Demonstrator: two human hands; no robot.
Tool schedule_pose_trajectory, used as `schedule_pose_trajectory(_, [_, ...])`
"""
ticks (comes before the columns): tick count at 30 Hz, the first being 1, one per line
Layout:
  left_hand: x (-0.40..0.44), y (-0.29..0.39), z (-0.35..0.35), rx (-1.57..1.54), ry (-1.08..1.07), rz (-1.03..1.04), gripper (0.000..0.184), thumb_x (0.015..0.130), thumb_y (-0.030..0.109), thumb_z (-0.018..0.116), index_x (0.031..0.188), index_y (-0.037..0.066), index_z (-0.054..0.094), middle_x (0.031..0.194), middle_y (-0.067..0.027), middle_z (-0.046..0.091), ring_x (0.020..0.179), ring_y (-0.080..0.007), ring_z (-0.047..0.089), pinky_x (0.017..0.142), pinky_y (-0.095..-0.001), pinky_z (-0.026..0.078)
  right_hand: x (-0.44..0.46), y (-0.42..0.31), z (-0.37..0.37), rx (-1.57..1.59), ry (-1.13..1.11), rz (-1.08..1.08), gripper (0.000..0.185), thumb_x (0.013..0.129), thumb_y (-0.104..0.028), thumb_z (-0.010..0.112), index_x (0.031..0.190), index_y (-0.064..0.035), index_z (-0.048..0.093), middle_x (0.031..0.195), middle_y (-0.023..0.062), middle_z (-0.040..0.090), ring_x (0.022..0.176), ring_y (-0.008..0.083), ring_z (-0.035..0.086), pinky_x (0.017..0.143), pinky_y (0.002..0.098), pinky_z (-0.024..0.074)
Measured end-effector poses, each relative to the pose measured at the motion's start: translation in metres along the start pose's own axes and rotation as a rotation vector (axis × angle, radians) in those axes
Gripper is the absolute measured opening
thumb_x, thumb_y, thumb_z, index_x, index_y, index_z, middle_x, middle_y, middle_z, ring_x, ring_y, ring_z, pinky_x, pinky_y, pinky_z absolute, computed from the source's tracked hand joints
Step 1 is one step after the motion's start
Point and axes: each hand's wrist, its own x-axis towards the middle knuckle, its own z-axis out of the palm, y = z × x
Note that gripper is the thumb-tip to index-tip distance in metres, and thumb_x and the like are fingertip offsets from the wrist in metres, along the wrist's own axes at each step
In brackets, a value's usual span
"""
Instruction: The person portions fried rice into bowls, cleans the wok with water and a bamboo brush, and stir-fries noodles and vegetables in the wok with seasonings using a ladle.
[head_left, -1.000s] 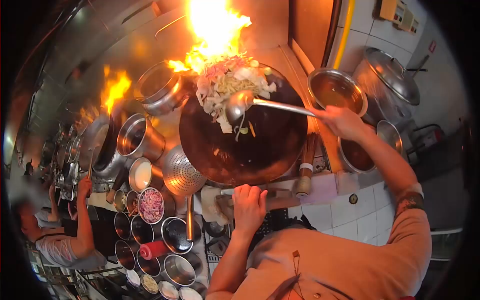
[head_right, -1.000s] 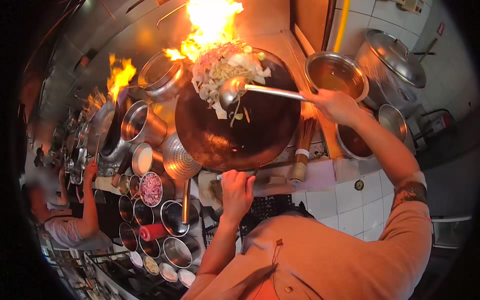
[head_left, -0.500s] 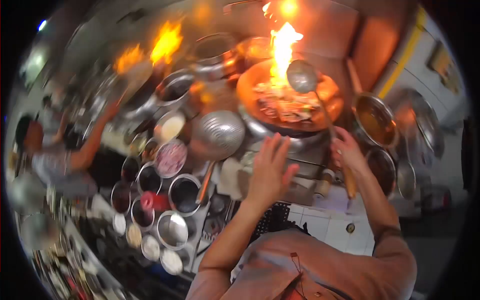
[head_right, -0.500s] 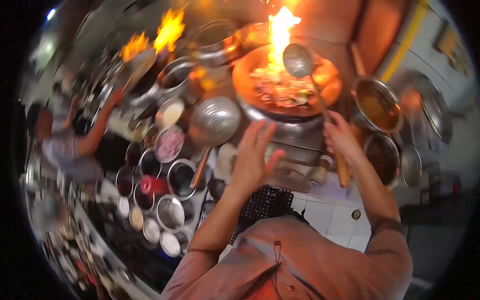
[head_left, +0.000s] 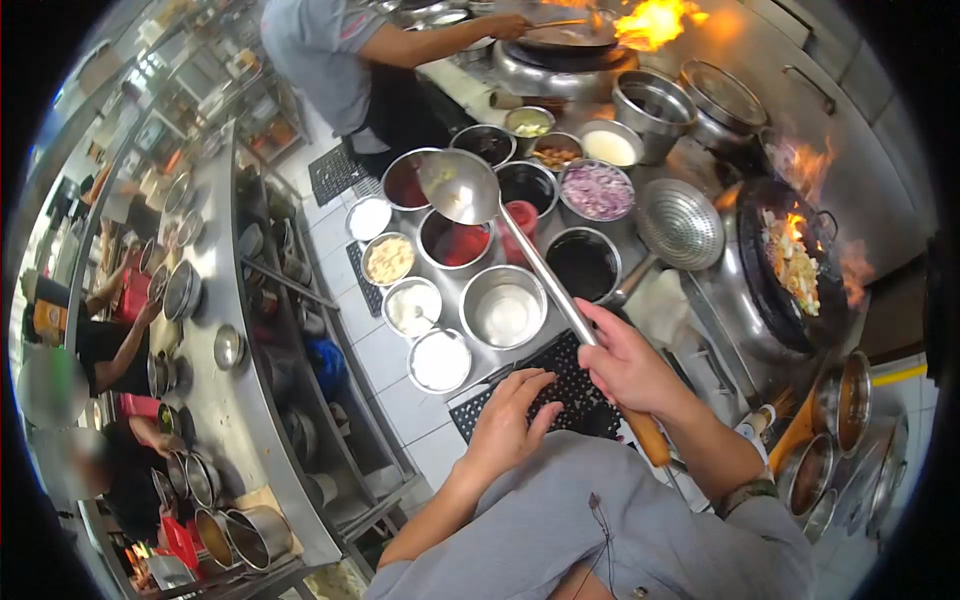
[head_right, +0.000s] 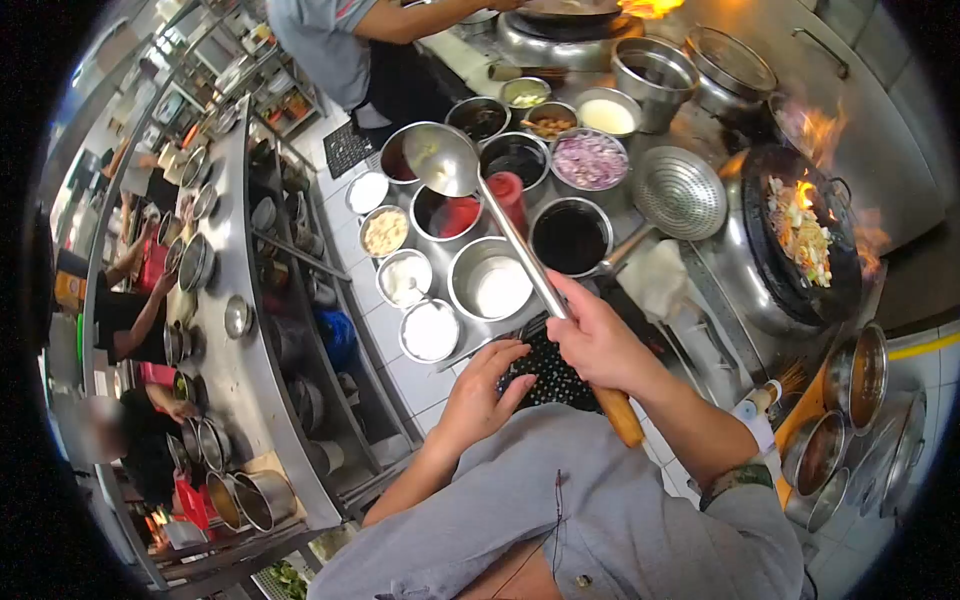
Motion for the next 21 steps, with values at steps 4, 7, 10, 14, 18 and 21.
schedule_pose_trajectory(4, [-0.039,-0.039,-0.064,0.014,0.055,-0.123,0.032,0.089,0.015,0.071,0.117,-0.001,0.065,0.115,-0.0176,0.066,0.106,-0.0362,0.064,0.092,-0.04,0.052,0.064,0.026,0.078,-0.461,0.177,-0.254,0.063,0.094,-0.009,0.055,0.152,0.0005,0.032,0.099,0.0132,0.056,0.079,0.0194,0.054,0.069,0.0311,0.0446])
schedule_pose_trajectory(7, [-0.051,-0.059,-0.078,-0.011,0.036,-0.178,0.032,0.09,0.016,0.07,0.117,0.0,0.065,0.113,-0.0177,0.067,0.105,-0.0369,0.065,0.09,-0.0405,0.052,0.071,0.016,0.095,-0.416,0.155,-0.058,0.06,0.093,-0.01,0.055,0.148,0.0053,0.035,0.135,0.0314,0.054,0.123,0.0395,0.057,0.104,0.0389,0.0435])
schedule_pose_trajectory(10, [-0.059,-0.071,-0.091,-0.014,0.042,-0.173,0.031,0.09,0.017,0.07,0.116,0.0,0.065,0.111,-0.0176,0.067,0.103,-0.0369,0.066,0.089,-0.0405,0.052,0.084,0.034,0.105,-0.422,0.168,-0.078,0.062,0.093,-0.01,0.055,0.15,0.0035,0.034,0.115,0.0226,0.056,0.1,0.0299,0.057,0.086,0.0356,0.0444])
schedule_pose_trajectory(14, [-0.056,-0.082,-0.1,-0.043,0.037,-0.174,0.031,0.091,0.017,0.069,0.116,0.0,0.064,0.11,-0.0178,0.067,0.101,-0.0367,0.066,0.087,-0.0405,0.053,0.092,0.036,0.113,-0.391,0.182,-0.045,0.065,0.093,-0.008,0.055,0.153,-0.0016,0.031,0.078,0.0047,0.056,0.058,0.0104,0.054,0.049,0.028,0.0455])
schedule_pose_trajectory(18, [-0.05,-0.087,-0.099,-0.061,0.032,-0.155,0.031,0.09,0.017,0.07,0.115,0.0,0.065,0.108,-0.0178,0.067,0.099,-0.0369,0.066,0.086,-0.0405,0.052,0.086,0.006,0.116,0.008,0.142,0.192,0.063,0.095,-0.006,0.053,0.154,-0.0054,0.031,0.081,0.0042,0.055,0.056,0.0085,0.051,0.044,0.0256,0.0443])
schedule_pose_trajectory(21, [-0.044,-0.084,-0.096,-0.064,0.028,-0.155,0.03,0.09,0.016,0.07,0.114,0.0,0.065,0.107,-0.018,0.067,0.098,-0.037,0.066,0.085,-0.0401,0.052,0.074,0.003,0.107,0.49,0.084,0.202,0.056,0.099,-0.007,0.049,0.153,-0.0087,0.032,0.089,0.0065,0.052,0.057,0.0061,0.046,0.041,0.0226,0.0409])
